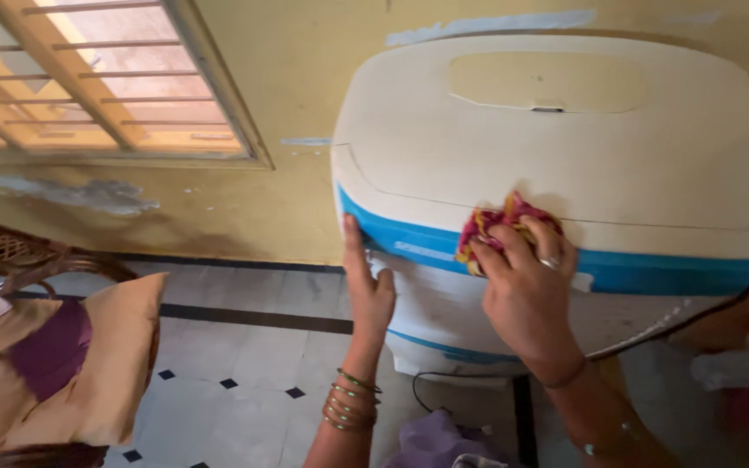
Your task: The person wipes the top and front surfaces of an air cooler with a cloth, including the buttons and the grill.
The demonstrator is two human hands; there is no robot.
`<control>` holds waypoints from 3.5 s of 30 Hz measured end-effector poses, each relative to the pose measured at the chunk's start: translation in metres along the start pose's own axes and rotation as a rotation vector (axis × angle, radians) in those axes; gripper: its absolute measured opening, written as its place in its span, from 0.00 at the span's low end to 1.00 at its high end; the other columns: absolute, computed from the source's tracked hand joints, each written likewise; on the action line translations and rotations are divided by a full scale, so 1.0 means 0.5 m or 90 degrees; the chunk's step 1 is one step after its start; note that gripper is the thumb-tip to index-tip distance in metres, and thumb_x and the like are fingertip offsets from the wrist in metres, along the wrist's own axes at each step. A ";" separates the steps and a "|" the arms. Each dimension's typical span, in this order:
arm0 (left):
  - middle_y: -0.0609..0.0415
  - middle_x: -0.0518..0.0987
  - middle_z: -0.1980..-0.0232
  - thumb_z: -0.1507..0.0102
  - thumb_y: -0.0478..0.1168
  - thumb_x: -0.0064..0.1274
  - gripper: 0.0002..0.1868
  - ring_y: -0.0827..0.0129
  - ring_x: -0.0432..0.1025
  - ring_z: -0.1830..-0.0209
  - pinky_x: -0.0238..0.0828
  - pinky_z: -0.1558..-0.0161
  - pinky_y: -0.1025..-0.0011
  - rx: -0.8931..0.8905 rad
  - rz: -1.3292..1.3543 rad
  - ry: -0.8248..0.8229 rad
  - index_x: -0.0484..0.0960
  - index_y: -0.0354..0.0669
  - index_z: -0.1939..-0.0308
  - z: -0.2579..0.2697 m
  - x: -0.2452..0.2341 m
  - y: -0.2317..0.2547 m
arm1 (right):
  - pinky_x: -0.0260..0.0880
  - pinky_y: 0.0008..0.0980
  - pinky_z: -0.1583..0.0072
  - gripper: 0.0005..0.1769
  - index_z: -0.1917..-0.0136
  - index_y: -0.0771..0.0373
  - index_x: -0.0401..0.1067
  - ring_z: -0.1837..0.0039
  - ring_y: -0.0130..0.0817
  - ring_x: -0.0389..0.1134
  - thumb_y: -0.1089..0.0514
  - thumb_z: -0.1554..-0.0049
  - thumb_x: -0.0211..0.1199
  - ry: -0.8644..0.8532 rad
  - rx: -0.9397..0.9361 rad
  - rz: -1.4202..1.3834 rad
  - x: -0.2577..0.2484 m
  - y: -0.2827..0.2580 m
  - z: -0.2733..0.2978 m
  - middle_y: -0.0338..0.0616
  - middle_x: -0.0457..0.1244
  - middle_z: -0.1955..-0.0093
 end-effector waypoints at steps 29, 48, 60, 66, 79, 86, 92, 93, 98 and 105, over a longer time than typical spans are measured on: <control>0.46 0.71 0.27 0.41 0.24 0.45 0.40 0.60 0.70 0.33 0.73 0.45 0.68 -0.273 0.016 -0.108 0.60 0.48 0.23 0.250 -0.168 -0.123 | 0.58 0.58 0.27 0.18 0.41 0.56 0.81 0.27 0.47 0.59 0.64 0.43 0.59 0.006 -0.119 -0.050 0.113 -0.147 -0.062 0.41 0.67 0.35; 0.34 0.53 0.17 0.28 0.40 0.50 0.39 0.40 0.48 0.17 0.43 0.20 0.49 0.124 -0.249 0.136 0.47 0.29 0.19 -0.040 -0.002 0.168 | 0.64 0.41 0.29 0.09 0.53 0.62 0.77 0.34 0.48 0.64 0.72 0.42 0.61 0.137 0.165 0.057 -0.151 0.462 0.240 0.43 0.68 0.43; 0.45 0.50 0.15 0.28 0.52 0.41 0.33 0.40 0.32 0.16 0.31 0.31 0.21 -0.038 -0.501 0.045 0.58 0.48 0.21 -0.141 0.104 0.052 | 0.57 0.51 0.23 0.21 0.38 0.66 0.69 0.26 0.55 0.61 0.74 0.44 0.53 0.255 0.223 -0.090 -0.138 0.468 0.267 0.54 0.63 0.30; 0.42 0.52 0.17 0.27 0.53 0.39 0.32 0.38 0.34 0.16 0.34 0.29 0.25 -0.039 -0.497 0.041 0.59 0.47 0.21 -0.143 0.108 0.019 | 0.38 0.54 0.14 0.36 0.15 0.64 0.45 0.25 0.50 0.55 0.66 0.32 0.50 0.292 0.398 -0.271 0.039 0.313 0.352 0.57 0.50 0.31; 0.42 0.53 0.17 0.28 0.50 0.37 0.34 0.38 0.36 0.16 0.27 0.26 0.30 -0.021 -0.478 0.007 0.53 0.46 0.19 -0.143 0.096 0.035 | 0.75 0.33 0.44 0.18 0.29 0.52 0.72 0.43 0.29 0.72 0.62 0.29 0.53 0.040 0.201 -0.290 0.105 0.132 0.294 0.36 0.68 0.39; 0.43 0.53 0.17 0.28 0.50 0.38 0.35 0.38 0.36 0.17 0.30 0.28 0.29 -0.021 -0.485 -0.031 0.51 0.45 0.19 -0.143 0.095 0.037 | 0.69 0.47 0.29 0.28 0.34 0.62 0.75 0.28 0.51 0.62 0.74 0.47 0.64 0.005 0.309 0.054 -0.029 0.424 0.439 0.56 0.57 0.27; 0.44 0.57 0.18 0.29 0.50 0.39 0.35 0.35 0.40 0.17 0.40 0.27 0.31 0.012 -0.513 -0.011 0.52 0.43 0.19 -0.149 0.098 0.025 | 0.66 0.57 0.34 0.30 0.36 0.57 0.77 0.29 0.60 0.57 0.66 0.53 0.69 -0.027 0.300 0.164 0.090 0.329 0.434 0.54 0.53 0.28; 0.44 0.58 0.19 0.29 0.50 0.40 0.35 0.35 0.41 0.17 0.41 0.27 0.31 0.020 -0.518 -0.002 0.52 0.43 0.19 -0.148 0.100 0.024 | 0.66 0.58 0.34 0.31 0.36 0.56 0.77 0.28 0.60 0.57 0.66 0.54 0.68 -0.032 0.280 0.150 0.113 0.290 0.422 0.54 0.53 0.28; 0.44 0.59 0.19 0.29 0.50 0.40 0.35 0.35 0.42 0.18 0.41 0.28 0.31 0.013 -0.502 0.009 0.52 0.43 0.20 -0.145 0.100 0.014 | 0.67 0.55 0.42 0.26 0.32 0.69 0.70 0.30 0.56 0.61 0.67 0.44 0.62 -0.066 0.239 0.010 0.208 0.136 0.341 0.57 0.56 0.29; 0.46 0.58 0.18 0.29 0.50 0.41 0.35 0.37 0.42 0.17 0.38 0.27 0.30 -0.003 -0.494 0.026 0.53 0.45 0.20 -0.146 0.105 0.013 | 0.62 0.62 0.31 0.17 0.47 0.58 0.71 0.37 0.52 0.64 0.70 0.49 0.57 0.036 0.148 0.033 0.220 0.000 0.267 0.48 0.56 0.40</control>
Point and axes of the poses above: each hand's wrist, its own z-axis away from the middle knuckle, its own x-axis out of the palm, y = z × x, the point moved 6 cm from there along -z, towards the middle knuckle
